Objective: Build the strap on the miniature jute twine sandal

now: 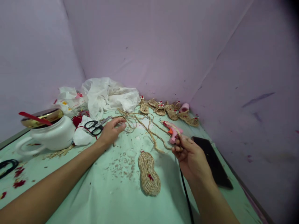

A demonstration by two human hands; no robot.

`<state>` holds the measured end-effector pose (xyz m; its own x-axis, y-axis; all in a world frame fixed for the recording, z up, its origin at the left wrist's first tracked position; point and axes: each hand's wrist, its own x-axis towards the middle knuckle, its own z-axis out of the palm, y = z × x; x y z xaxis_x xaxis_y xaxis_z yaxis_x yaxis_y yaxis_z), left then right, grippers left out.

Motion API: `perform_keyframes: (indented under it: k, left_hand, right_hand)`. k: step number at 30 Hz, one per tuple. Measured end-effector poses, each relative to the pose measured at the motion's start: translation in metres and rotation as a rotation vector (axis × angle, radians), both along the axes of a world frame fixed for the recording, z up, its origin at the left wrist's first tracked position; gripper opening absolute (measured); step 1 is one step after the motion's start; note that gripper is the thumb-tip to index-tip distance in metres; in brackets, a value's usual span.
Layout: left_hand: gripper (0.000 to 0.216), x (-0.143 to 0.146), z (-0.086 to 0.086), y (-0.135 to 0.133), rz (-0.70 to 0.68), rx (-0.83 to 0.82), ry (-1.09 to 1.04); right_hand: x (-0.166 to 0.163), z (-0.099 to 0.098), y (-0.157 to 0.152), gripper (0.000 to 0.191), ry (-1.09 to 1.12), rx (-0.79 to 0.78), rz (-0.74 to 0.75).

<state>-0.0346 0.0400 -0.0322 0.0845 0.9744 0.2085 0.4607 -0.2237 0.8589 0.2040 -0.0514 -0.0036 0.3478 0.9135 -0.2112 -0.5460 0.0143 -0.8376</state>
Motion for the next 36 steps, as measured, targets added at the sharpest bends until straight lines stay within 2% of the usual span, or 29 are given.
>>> perform_keyframes:
  k: [3, 6, 9, 11, 14, 17, 20, 25, 28, 31, 33, 36]
  left_hand:
    - [0.032, -0.010, -0.001, 0.006, 0.092, 0.079, 0.280]
    - [0.029, -0.012, -0.002, -0.007, 0.170, 0.145, 0.442]
    - [0.025, -0.007, 0.001, -0.027, 0.287, 0.374, 0.693]
    - [0.021, -0.003, 0.006, -0.039, 0.306, 0.519, 0.686]
    - [0.019, 0.004, 0.017, -0.053, 0.222, 0.690, 0.531]
    - [0.024, 0.013, 0.024, -0.066, -0.012, 0.747, 0.476]
    - [0.022, 0.022, 0.023, -0.077, -0.234, 0.682, 0.527]
    - [0.021, 0.030, 0.012, -0.083, -0.303, 0.559, 0.521]
    - [0.021, 0.032, 0.011, -0.084, -0.247, 0.334, 0.459]
    - [0.018, 0.037, 0.012, -0.083, -0.205, 0.112, 0.421]
    - [0.018, 0.040, 0.011, -0.082, -0.201, 0.049, 0.421]
    - [0.020, 0.045, 0.005, -0.080, -0.201, 0.015, 0.446]
  right_hand:
    - [0.002, 0.001, 0.000, 0.021, -0.001, 0.021, -0.129]
    - [0.004, 0.001, 0.000, 0.021, 0.030, 0.039, -0.185]
    - [0.003, 0.000, -0.001, 0.023, 0.015, 0.057, -0.111]
    - [-0.001, 0.000, -0.002, 0.024, -0.025, 0.046, -0.038]
    - [-0.008, 0.002, -0.005, 0.022, -0.164, -0.010, 0.110]
    - [-0.014, 0.003, -0.009, 0.024, -0.294, -0.059, 0.370]
    - [-0.020, 0.001, -0.012, 0.025, -0.325, -0.078, 0.535]
    - [-0.022, -0.004, -0.010, 0.026, -0.416, -0.098, 0.601]
    - [-0.019, -0.010, -0.006, 0.022, -0.655, -0.068, 0.514]
    - [-0.015, -0.021, -0.006, 0.019, -0.986, 0.107, 0.366]
    - [-0.013, -0.029, -0.008, 0.018, -1.131, 0.217, 0.333]
    - [-0.011, -0.039, -0.012, 0.020, -1.258, 0.207, 0.333]
